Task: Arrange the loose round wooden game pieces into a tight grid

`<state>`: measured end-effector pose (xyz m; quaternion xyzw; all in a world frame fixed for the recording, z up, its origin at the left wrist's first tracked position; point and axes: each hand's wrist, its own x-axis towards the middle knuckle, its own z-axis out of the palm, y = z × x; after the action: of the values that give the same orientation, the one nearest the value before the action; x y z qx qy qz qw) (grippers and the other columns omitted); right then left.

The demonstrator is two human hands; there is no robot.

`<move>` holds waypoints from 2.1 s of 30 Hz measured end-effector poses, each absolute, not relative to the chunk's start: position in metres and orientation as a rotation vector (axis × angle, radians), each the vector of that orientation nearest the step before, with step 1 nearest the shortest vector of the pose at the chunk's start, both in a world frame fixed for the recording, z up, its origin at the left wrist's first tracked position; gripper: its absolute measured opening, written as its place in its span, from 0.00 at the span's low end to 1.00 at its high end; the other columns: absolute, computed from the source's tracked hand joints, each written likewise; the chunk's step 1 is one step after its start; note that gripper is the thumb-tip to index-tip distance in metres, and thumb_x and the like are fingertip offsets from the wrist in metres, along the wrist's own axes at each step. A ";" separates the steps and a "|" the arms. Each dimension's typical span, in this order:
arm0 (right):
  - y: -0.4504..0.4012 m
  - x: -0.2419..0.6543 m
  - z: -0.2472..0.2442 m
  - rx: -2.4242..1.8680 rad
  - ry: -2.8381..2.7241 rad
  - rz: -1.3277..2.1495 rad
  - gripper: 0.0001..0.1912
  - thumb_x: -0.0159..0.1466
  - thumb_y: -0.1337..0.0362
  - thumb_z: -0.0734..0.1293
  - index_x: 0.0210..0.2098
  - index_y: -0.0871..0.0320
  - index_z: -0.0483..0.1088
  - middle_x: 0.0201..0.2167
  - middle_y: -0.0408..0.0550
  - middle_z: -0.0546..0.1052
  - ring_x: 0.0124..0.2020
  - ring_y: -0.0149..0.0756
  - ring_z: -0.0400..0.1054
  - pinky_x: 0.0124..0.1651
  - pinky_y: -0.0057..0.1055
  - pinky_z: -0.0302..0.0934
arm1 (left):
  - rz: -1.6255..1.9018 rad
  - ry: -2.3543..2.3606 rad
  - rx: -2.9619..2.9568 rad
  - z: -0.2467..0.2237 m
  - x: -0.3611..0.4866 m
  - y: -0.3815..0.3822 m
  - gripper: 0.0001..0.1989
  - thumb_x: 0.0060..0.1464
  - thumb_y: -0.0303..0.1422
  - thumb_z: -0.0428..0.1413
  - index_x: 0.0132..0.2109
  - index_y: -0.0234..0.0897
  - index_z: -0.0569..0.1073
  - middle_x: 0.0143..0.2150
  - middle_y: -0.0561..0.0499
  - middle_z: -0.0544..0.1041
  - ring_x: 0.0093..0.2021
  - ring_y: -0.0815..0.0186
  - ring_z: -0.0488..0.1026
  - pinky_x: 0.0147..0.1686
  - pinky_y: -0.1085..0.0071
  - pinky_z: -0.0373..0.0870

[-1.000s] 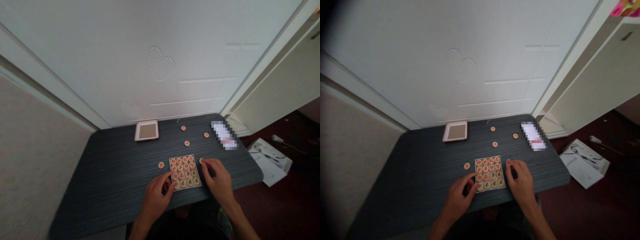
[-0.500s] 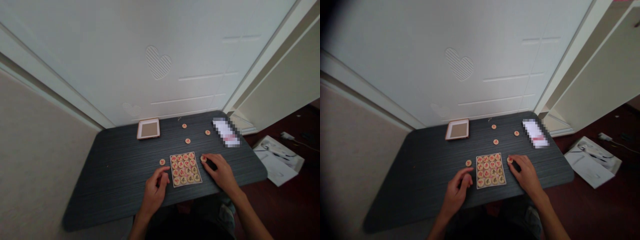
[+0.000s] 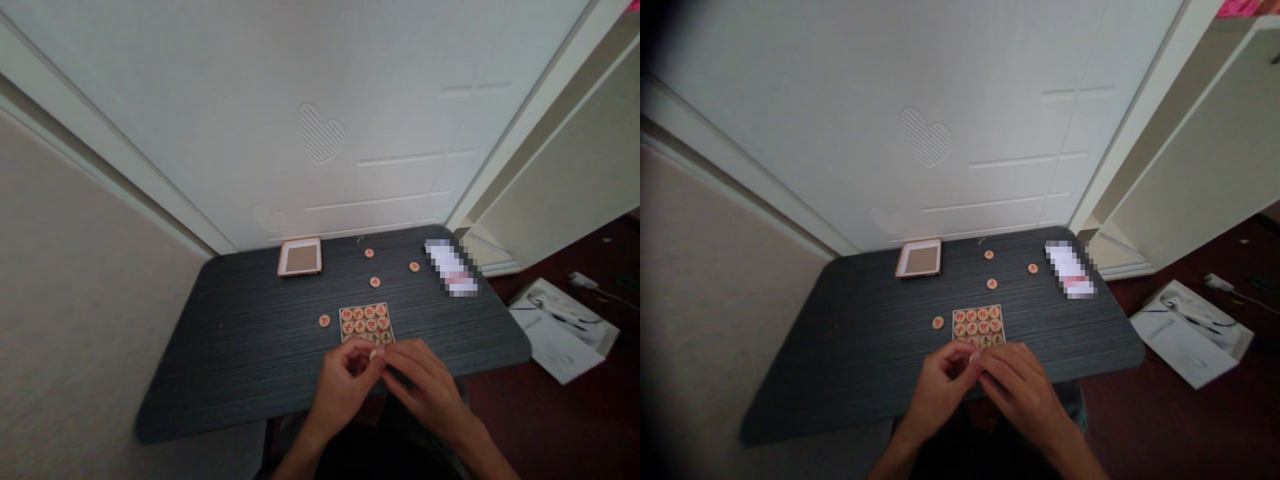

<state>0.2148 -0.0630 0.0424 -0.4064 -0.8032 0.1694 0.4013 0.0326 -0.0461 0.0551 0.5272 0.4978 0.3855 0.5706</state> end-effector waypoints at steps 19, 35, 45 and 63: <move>-0.054 0.222 0.020 -1.104 -1.918 0.378 0.11 0.67 0.68 0.69 0.48 0.52 0.74 0.47 0.50 0.80 0.49 0.43 0.74 0.51 0.43 0.70 | 0.983 1.293 1.218 0.042 -0.009 -0.038 0.15 0.63 0.43 0.56 0.48 0.36 0.76 0.37 0.48 0.83 0.29 0.69 0.74 0.34 0.72 0.72; -0.033 0.217 0.001 -1.285 -2.137 0.417 0.05 0.67 0.64 0.70 0.43 0.53 0.73 0.41 0.49 0.79 0.44 0.44 0.71 0.49 0.43 0.67 | 1.128 1.722 2.009 -0.010 -0.060 0.002 0.10 0.62 0.35 0.57 0.50 0.42 0.76 0.49 0.47 0.79 0.52 0.57 0.74 0.55 0.56 0.71; -0.030 0.216 0.001 -1.260 -2.133 0.449 0.04 0.68 0.64 0.69 0.42 0.52 0.76 0.42 0.49 0.79 0.45 0.42 0.71 0.48 0.41 0.68 | 1.081 1.700 2.048 -0.012 -0.062 0.001 0.08 0.63 0.34 0.57 0.48 0.43 0.77 0.49 0.48 0.79 0.52 0.57 0.74 0.56 0.56 0.69; -0.040 0.226 0.003 -1.287 -1.978 0.447 0.12 0.69 0.70 0.64 0.49 0.52 0.75 0.44 0.50 0.77 0.47 0.42 0.70 0.50 0.43 0.69 | 0.867 1.807 2.171 -0.014 -0.058 0.003 0.11 0.60 0.40 0.60 0.48 0.44 0.78 0.48 0.46 0.77 0.50 0.54 0.72 0.51 0.55 0.69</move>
<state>0.2258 -0.0397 0.0032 -0.4998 -0.7677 0.1737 0.3615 -0.0583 0.0029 -0.0135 0.7315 0.6090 0.2921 0.0935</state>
